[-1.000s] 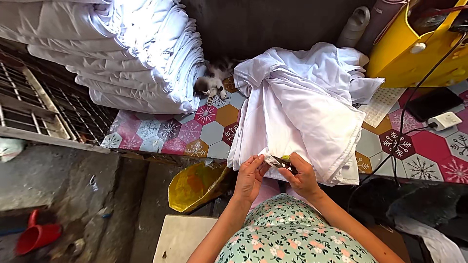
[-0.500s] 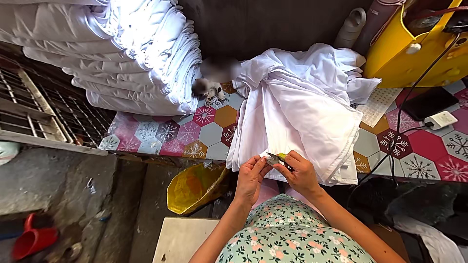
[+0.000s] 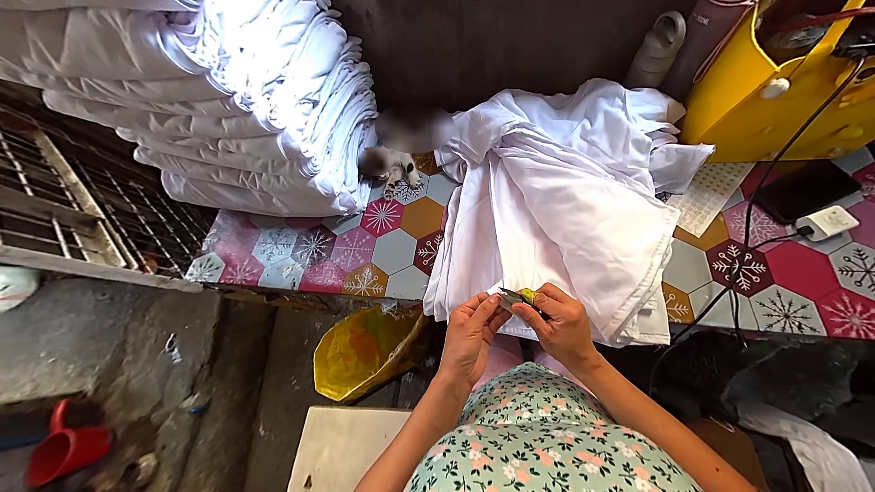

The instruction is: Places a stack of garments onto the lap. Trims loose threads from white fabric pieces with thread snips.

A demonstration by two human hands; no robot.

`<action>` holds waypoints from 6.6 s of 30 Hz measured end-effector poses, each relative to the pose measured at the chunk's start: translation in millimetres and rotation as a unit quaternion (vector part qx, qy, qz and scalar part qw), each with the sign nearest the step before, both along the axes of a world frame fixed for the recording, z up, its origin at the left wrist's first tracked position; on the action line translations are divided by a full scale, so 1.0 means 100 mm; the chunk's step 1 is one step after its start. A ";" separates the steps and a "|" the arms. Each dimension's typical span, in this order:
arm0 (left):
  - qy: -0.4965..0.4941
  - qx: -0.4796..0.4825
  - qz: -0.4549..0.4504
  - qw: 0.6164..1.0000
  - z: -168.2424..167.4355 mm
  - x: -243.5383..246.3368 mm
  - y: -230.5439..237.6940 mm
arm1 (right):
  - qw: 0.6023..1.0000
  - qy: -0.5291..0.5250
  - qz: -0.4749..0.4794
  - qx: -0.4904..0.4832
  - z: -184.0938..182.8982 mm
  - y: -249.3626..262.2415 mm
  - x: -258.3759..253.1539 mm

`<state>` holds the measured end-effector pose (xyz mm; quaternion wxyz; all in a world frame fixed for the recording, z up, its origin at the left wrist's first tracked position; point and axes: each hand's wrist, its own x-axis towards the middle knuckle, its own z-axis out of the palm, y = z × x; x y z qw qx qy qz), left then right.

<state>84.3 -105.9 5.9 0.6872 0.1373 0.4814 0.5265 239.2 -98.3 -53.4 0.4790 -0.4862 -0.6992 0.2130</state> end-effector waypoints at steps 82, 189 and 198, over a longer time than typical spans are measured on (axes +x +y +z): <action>0.508 0.296 -0.223 0.778 -0.70 -0.65 0.04 | 0.856 0.252 0.194 -0.407 -0.03 0.17 0.12; 0.011 -0.012 0.032 0.999 0.01 -0.08 -0.10 | 0.982 0.132 0.070 -0.116 0.03 -0.07 -0.18; 0.560 0.345 -0.109 0.746 -0.83 -0.50 0.01 | 0.923 -0.019 -0.347 -0.166 0.46 1.12 1.58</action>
